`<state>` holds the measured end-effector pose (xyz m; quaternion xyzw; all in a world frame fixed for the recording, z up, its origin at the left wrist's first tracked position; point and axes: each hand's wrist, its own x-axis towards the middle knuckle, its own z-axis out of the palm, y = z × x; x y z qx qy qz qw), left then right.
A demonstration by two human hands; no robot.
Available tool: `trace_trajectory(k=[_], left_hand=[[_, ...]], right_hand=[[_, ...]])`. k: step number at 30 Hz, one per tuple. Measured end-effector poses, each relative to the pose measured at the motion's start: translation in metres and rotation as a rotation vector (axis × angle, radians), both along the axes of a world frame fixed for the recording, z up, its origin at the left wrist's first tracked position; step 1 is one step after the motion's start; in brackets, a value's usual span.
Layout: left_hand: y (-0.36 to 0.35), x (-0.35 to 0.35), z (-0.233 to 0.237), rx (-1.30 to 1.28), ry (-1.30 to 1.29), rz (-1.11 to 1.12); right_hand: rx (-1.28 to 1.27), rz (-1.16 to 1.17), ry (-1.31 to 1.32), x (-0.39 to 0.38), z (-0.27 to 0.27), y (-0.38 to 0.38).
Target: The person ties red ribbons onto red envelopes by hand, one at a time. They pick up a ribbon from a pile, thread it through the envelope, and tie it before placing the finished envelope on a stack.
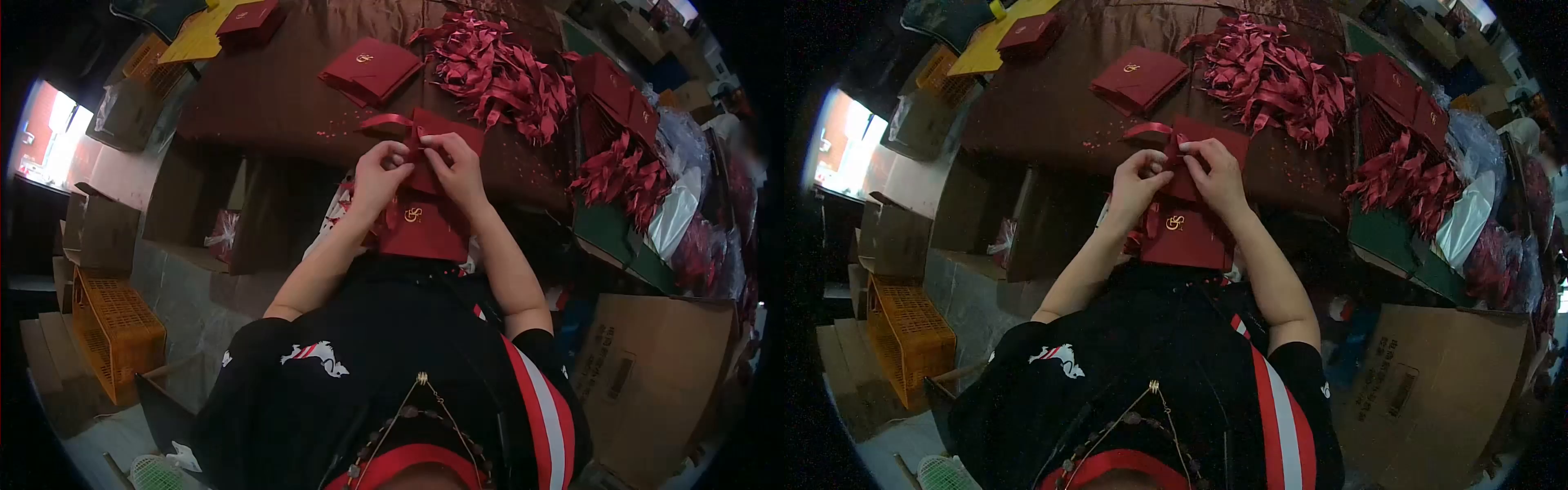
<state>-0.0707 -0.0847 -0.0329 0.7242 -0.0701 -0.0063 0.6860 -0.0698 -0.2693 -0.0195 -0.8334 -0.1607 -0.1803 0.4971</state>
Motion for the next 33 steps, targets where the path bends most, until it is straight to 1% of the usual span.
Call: trace_trajectory(k=[1,3,4,5,7,8,10,11,14,19,21,22,24,29,31,33], left_hand=[[-0.001,-0.002,-0.001,0.002,0.000,0.000],[-0.003,-0.008,0.001,0.080,0.038,0.049],[-0.003,-0.008,-0.003,0.207,-0.016,0.066],[-0.003,-0.009,-0.004,0.208,-0.016,0.065],[-0.003,-0.012,0.000,0.432,0.003,0.070],[-0.002,-0.013,-0.004,0.426,-0.076,0.106],[-0.003,-0.013,-0.008,0.379,-0.118,0.141],[-0.003,-0.013,-0.009,0.331,-0.161,0.179],[-0.003,-0.014,-0.002,0.299,-0.136,0.155],[-0.004,-0.012,-0.011,0.213,-0.102,0.165],[-0.003,-0.014,-0.011,0.244,-0.191,0.174],[-0.004,-0.015,-0.010,0.244,-0.192,0.175],[-0.006,-0.015,-0.009,0.246,-0.283,0.220],[-0.006,-0.017,0.001,0.266,-0.246,0.226],[-0.006,-0.018,0.001,0.282,-0.243,0.221],[-0.006,-0.018,-0.001,0.345,-0.376,0.256]], right_hand=[[0.002,0.000,0.000,0.001,0.000,0.001],[-0.059,0.017,-0.107,0.003,0.001,0.004],[-0.057,0.016,-0.107,0.001,0.001,0.005],[-0.104,0.008,-0.125,-0.002,0.002,0.005],[-0.184,-0.004,-0.188,-0.005,0.004,0.007],[-0.184,-0.005,-0.187,-0.007,0.006,0.009],[-0.419,-0.091,-0.326,-0.012,0.013,0.010],[-0.434,-0.109,-0.304,-0.014,0.014,0.010],[-0.457,-0.105,-0.317,-0.014,0.008,0.011],[-0.421,-0.032,-0.258,-0.022,-0.002,0.020],[-0.391,-0.008,-0.251,-0.024,-0.002,0.023],[-0.390,-0.012,-0.242,-0.025,-0.003,0.024],[-0.376,-0.035,-0.224,-0.025,-0.002,0.025],[-0.353,-0.072,-0.194,-0.025,0.002,0.020],[-0.330,-0.009,-0.196,-0.025,0.001,0.020],[-0.329,-0.026,-0.198,-0.026,0.002,0.022]])
